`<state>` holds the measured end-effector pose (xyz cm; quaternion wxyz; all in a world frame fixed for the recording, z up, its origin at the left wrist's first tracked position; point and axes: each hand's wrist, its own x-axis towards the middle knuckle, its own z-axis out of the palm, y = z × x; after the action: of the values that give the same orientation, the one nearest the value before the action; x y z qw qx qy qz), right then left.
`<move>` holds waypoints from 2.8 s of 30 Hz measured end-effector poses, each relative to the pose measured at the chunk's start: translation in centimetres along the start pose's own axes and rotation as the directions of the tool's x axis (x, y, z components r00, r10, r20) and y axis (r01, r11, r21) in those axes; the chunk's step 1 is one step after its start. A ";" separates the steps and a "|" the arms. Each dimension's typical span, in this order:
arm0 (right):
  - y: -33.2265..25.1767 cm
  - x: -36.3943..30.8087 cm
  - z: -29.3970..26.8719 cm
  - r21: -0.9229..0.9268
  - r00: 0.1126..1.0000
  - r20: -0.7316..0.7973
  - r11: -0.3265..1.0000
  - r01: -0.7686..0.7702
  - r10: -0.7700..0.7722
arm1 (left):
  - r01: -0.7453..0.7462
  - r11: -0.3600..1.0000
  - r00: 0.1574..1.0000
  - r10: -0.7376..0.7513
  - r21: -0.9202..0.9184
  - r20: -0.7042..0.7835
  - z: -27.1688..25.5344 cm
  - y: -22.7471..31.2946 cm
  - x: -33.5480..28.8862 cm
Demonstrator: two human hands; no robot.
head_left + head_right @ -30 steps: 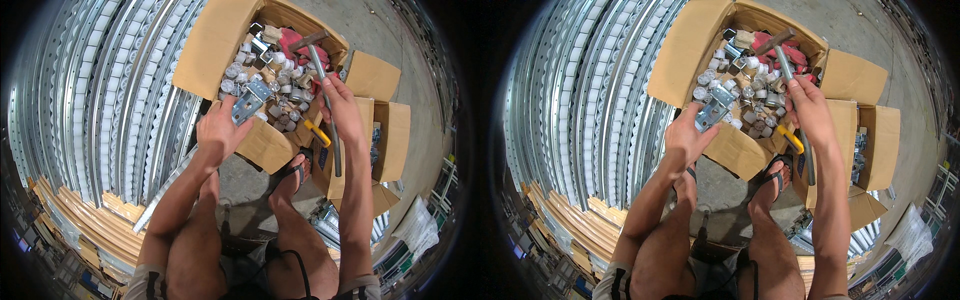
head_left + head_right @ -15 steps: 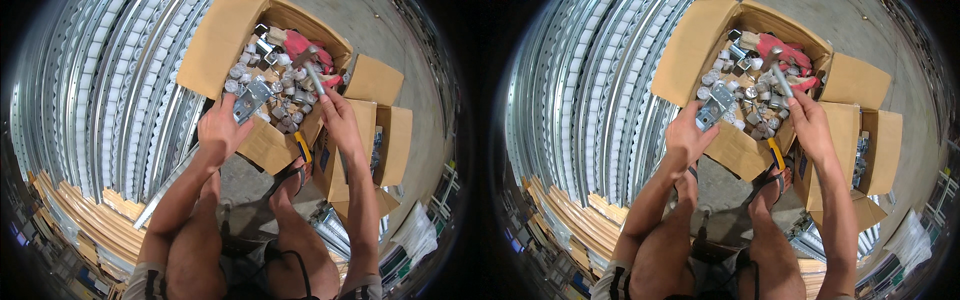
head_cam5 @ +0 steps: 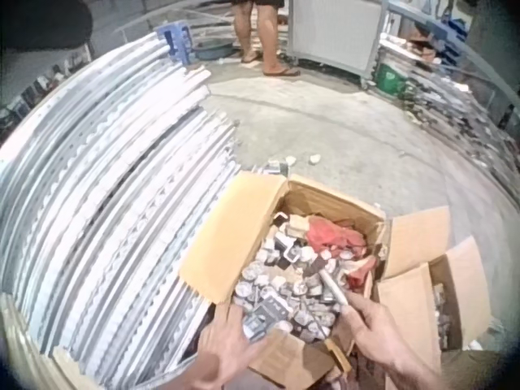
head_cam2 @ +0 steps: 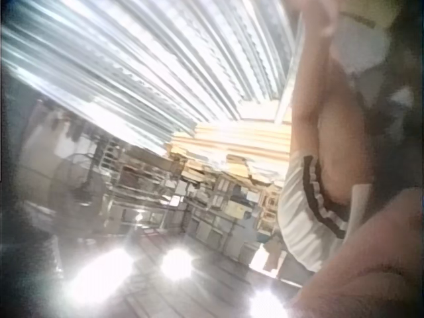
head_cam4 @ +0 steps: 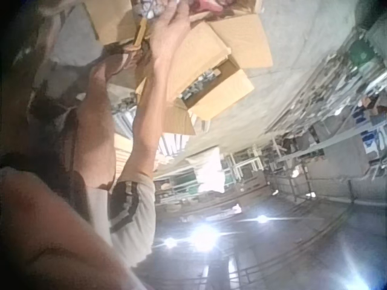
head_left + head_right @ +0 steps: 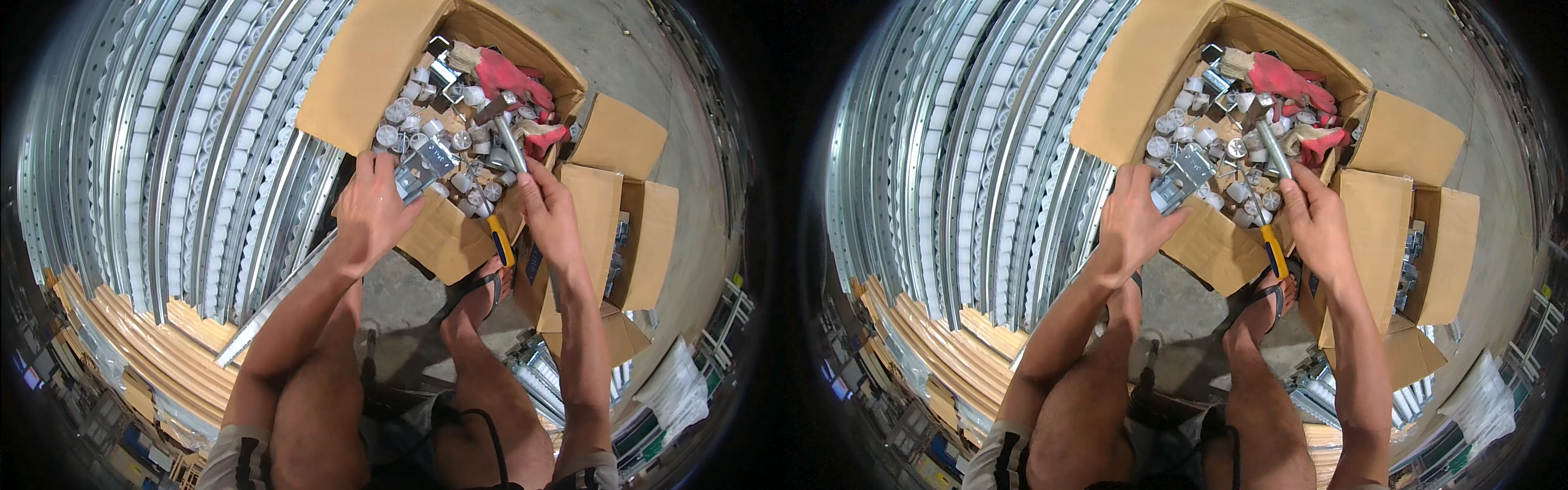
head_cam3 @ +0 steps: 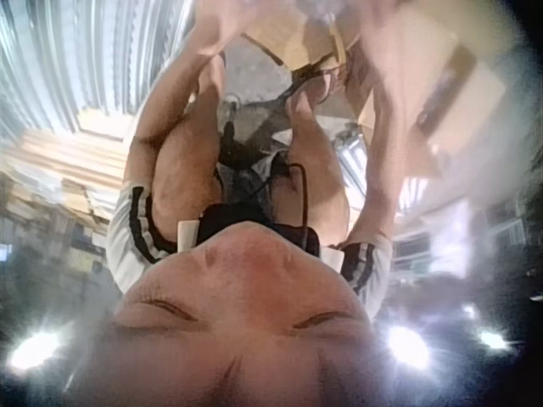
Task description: The person assembles components into a metal track, picking up small metal brackets and plastic rollers from boxes and using a screwdriver to secure them into the track.
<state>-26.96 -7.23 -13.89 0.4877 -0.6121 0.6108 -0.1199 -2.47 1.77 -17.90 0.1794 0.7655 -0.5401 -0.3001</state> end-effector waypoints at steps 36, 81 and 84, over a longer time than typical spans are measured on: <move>0.3 -0.3 0.4 -0.242 0.946 0.293 0.947 0.213 -0.138 | -0.067 0.982 0.997 0.073 0.178 -0.031 0.6 0.1 0.2; 20.0 -1.6 -22.0 -0.714 0.937 -0.342 0.668 -0.211 -0.069 | -0.139 0.772 0.543 -0.464 -0.620 -0.700 -23.7 -11.6 -26.6; 19.0 -1.3 -21.9 -0.884 0.971 -0.233 0.428 -0.190 -0.050 | -0.136 0.761 0.600 -0.447 -0.635 -0.664 -28.1 -5.6 -24.1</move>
<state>-55.46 -11.78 -16.60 0.0185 -0.7337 0.6558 0.1767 14.23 24.87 6.31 0.6119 0.7575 -0.1983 -0.1110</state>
